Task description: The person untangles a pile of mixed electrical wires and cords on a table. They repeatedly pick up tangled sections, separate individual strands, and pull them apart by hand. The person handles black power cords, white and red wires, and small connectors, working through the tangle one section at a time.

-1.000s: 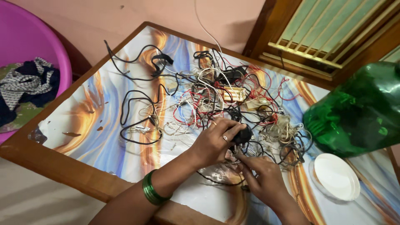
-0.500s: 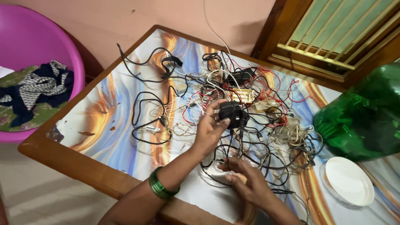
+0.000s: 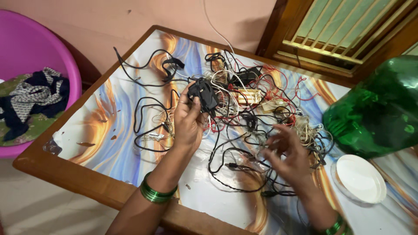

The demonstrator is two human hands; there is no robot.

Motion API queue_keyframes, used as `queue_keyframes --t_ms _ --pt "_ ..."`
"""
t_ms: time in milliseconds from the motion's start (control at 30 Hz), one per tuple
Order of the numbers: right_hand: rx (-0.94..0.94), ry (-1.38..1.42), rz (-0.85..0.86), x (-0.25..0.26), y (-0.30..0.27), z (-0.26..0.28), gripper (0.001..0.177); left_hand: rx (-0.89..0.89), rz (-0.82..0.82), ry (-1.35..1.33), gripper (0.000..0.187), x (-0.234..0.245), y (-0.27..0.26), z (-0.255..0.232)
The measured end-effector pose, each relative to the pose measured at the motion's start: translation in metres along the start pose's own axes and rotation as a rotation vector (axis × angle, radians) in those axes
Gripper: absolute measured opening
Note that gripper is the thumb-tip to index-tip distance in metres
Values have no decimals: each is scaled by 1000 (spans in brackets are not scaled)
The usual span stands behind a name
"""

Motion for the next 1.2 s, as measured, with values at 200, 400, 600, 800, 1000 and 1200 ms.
queue_keyframes --t_ms 200,400,600,800,1000,1200 --pt "432 -922 -325 60 70 60 26 -28 -43 1 36 22 13 -11" --pt "536 -1308 -497 106 149 96 19 -45 -134 -151 34 40 29 -36" --pt "671 -1245 -539 118 166 146 33 -97 -115 -193 35 62 32 -52" --pt "108 -860 571 18 154 87 15 -114 -119 -228 37 83 46 -62" --pt "628 -1046 -221 116 162 208 13 33 -77 -202 49 40 23 -26" --pt "564 -1505 -78 89 168 157 18 -20 -177 -213 36 69 33 -46"
Point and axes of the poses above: each hand's wrist, its own y-axis towards the middle knuckle, its own x-axis out of the back of the hand, z = x × y, the point moved 7 cm from there along y, towards the middle knuckle, and after that the axes turned 3 degrees about -y, right-handed, at the moved point
